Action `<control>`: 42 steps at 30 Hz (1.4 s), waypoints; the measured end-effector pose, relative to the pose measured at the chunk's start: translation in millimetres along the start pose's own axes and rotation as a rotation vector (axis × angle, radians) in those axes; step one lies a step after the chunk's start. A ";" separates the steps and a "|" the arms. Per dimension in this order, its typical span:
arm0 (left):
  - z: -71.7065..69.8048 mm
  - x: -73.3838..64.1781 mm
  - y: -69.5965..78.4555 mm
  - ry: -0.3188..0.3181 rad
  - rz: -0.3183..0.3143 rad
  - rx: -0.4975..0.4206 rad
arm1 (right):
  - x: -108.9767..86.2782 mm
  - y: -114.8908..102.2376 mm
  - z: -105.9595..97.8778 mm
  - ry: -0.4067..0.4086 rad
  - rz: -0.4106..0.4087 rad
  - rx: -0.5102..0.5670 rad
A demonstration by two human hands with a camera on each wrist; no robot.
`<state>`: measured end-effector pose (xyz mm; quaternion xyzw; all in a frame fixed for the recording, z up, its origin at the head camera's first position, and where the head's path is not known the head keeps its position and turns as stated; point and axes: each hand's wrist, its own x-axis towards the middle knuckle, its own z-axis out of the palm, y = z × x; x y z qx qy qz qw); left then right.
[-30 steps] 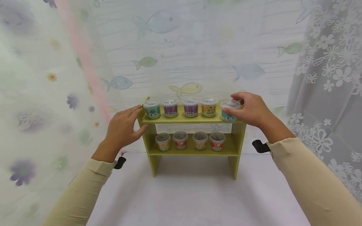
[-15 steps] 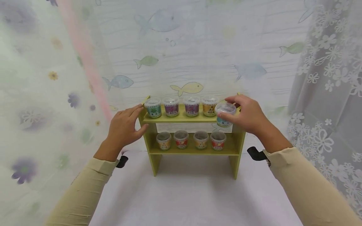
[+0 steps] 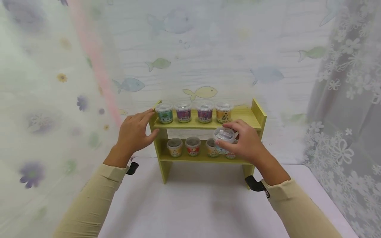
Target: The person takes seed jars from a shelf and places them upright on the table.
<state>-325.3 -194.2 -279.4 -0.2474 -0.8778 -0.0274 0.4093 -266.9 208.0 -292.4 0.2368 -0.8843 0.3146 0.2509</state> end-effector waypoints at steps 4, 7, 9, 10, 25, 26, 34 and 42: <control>1.9 -1.3 1.3 0.000 -0.005 -0.003 | -8.8 -1.1 17.3 -0.019 0.014 0.029; 3.0 -2.6 0.7 0.006 -0.008 0.000 | -13.5 -3.5 31.1 -0.019 0.008 0.049; 3.8 -2.9 0.1 0.012 -0.008 0.000 | -16.8 -4.8 41.3 -0.018 0.000 0.061; 4.1 -2.8 0.0 0.014 -0.009 0.001 | -18.6 -5.4 46.6 -0.021 0.000 0.067; 6.5 -1.4 0.2 0.022 -0.010 0.022 | -46.0 -20.8 113.0 -0.134 0.126 0.181; 6.7 -1.7 0.3 0.024 -0.008 0.022 | -47.5 -21.7 116.9 -0.140 0.132 0.185; 7.4 -3.4 1.5 0.028 -0.011 0.020 | -60.1 -24.4 152.3 -0.196 0.192 0.243; 4.5 -1.1 1.1 0.066 -0.004 0.028 | -67.7 -23.9 185.0 -0.237 0.182 0.278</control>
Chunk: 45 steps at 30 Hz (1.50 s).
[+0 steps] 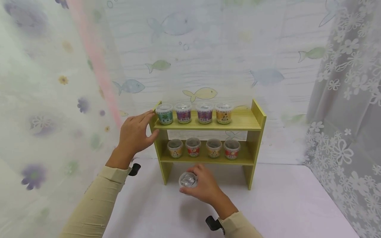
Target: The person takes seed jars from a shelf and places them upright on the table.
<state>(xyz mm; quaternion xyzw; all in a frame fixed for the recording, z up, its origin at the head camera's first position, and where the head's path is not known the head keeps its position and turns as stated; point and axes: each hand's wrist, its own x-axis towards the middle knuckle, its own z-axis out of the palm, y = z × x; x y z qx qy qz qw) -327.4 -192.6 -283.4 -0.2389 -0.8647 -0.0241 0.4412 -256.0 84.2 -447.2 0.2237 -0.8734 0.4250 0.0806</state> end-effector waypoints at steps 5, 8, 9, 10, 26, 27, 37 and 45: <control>-1.4 1.0 0.3 0.011 0.001 0.006 | 0.3 8.1 21.3 -0.046 0.008 0.030; -2.0 0.9 0.9 0.011 -0.005 0.005 | 0.5 12.3 35.9 -0.093 0.035 0.049; -2.1 0.8 1.2 0.011 -0.008 0.004 | 0.5 13.4 40.6 -0.108 0.039 0.053; -2.0 0.8 1.6 0.011 -0.011 0.004 | 0.5 14.4 45.1 -0.122 0.046 0.052; 3.0 -3.0 4.0 0.007 -0.020 -0.088 | -5.6 20.4 96.1 -0.171 0.023 0.017; 3.2 -3.3 3.8 0.008 -0.021 -0.093 | -5.6 20.9 99.0 -0.169 0.020 0.015; 3.3 -3.2 3.5 0.010 -0.035 -0.099 | -3.1 23.0 114.9 -0.170 -0.001 -0.012; 5.3 -2.9 2.7 0.034 -0.038 -0.100 | 0.2 21.5 117.8 -0.198 0.013 -0.020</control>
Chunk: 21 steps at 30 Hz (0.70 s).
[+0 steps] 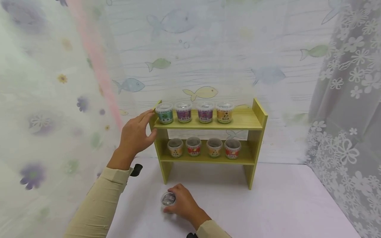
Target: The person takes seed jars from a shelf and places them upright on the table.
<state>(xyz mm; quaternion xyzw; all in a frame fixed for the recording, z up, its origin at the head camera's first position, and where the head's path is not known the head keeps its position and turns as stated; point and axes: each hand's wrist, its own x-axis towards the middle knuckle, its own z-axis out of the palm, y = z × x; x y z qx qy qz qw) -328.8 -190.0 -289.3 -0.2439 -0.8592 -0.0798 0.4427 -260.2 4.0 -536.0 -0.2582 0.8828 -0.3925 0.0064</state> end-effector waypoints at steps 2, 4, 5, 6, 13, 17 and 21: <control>0.7 0.1 -0.5 -0.002 -0.005 0.006 | -0.3 0.2 0.3 0.002 -0.006 -0.006; 1.2 0.1 -0.7 -0.002 -0.009 0.012 | -0.9 0.5 0.4 0.004 -0.011 -0.007; 1.1 -0.1 -0.6 -0.003 -0.010 0.013 | -1.1 0.8 0.7 0.006 -0.017 -0.008; 1.0 -0.2 -0.3 -0.004 -0.012 0.015 | -1.2 1.0 0.8 0.007 -0.017 -0.012; -0.1 -2.0 0.5 -0.027 -0.024 0.029 | 0.0 -0.4 0.9 -0.012 0.006 -0.069; 0.2 -2.1 0.7 -0.030 -0.026 0.037 | -0.4 -4.2 -2.6 -0.027 0.034 -0.108; -1.8 -1.5 1.6 -0.029 -0.025 0.037 | -1.6 -8.7 -8.9 -0.037 0.059 -0.118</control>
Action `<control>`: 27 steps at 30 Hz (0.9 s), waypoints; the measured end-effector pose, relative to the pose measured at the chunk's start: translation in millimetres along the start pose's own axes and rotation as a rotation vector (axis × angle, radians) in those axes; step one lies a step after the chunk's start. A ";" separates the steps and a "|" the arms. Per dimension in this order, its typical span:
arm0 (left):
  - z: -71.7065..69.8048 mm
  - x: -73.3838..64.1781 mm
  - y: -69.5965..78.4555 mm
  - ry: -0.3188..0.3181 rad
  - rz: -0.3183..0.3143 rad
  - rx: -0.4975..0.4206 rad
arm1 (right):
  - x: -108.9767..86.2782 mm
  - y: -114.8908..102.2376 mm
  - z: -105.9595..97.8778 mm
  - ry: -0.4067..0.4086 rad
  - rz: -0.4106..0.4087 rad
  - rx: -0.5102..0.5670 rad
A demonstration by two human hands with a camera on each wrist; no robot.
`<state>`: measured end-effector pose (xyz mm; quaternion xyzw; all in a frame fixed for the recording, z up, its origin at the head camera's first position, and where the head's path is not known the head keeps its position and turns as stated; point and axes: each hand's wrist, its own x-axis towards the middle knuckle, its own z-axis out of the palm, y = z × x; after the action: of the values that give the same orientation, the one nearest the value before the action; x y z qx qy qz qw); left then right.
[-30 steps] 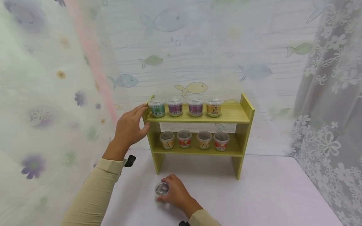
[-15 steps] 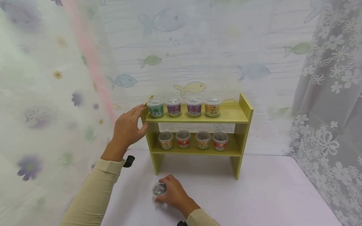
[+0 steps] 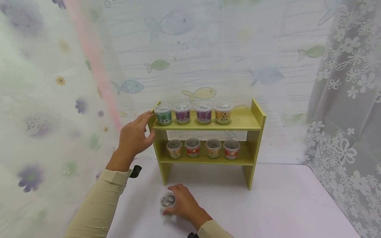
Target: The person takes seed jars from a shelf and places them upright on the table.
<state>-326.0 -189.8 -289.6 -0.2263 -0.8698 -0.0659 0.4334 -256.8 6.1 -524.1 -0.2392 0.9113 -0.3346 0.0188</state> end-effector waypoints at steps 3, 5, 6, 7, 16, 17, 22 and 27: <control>-0.5 0.1 0.4 0.008 0.003 0.005 | -0.7 -0.4 -6.5 0.003 -0.008 -0.007; -0.2 0.4 0.3 0.014 0.009 0.012 | -1.1 -0.5 -12.2 0.009 -0.012 0.005; 0.1 0.6 0.1 0.020 0.014 0.016 | -1.3 -0.8 -15.7 0.012 -0.010 0.018; 0.5 0.7 -0.3 0.025 0.018 0.021 | -1.4 -1.0 -19.0 0.016 -0.010 0.029; 2.2 -0.3 -2.0 0.039 0.032 0.040 | -7.5 -4.5 -44.9 0.065 -0.038 0.095; 2.3 -0.3 -1.8 0.041 0.032 0.040 | -8.3 -4.8 -48.1 0.070 -0.037 0.093; 3.0 0.4 -1.2 0.046 0.034 0.041 | -12.1 -5.4 -67.5 0.117 -0.059 0.094; 1.7 0.3 -0.6 0.051 0.032 0.049 | -15.3 -6.0 -86.3 0.160 -0.129 0.084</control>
<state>-327.6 -189.7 -290.3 -0.2278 -0.8562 -0.0432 0.4618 -257.5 60.8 -455.3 -0.2688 0.8778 -0.3909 -0.0657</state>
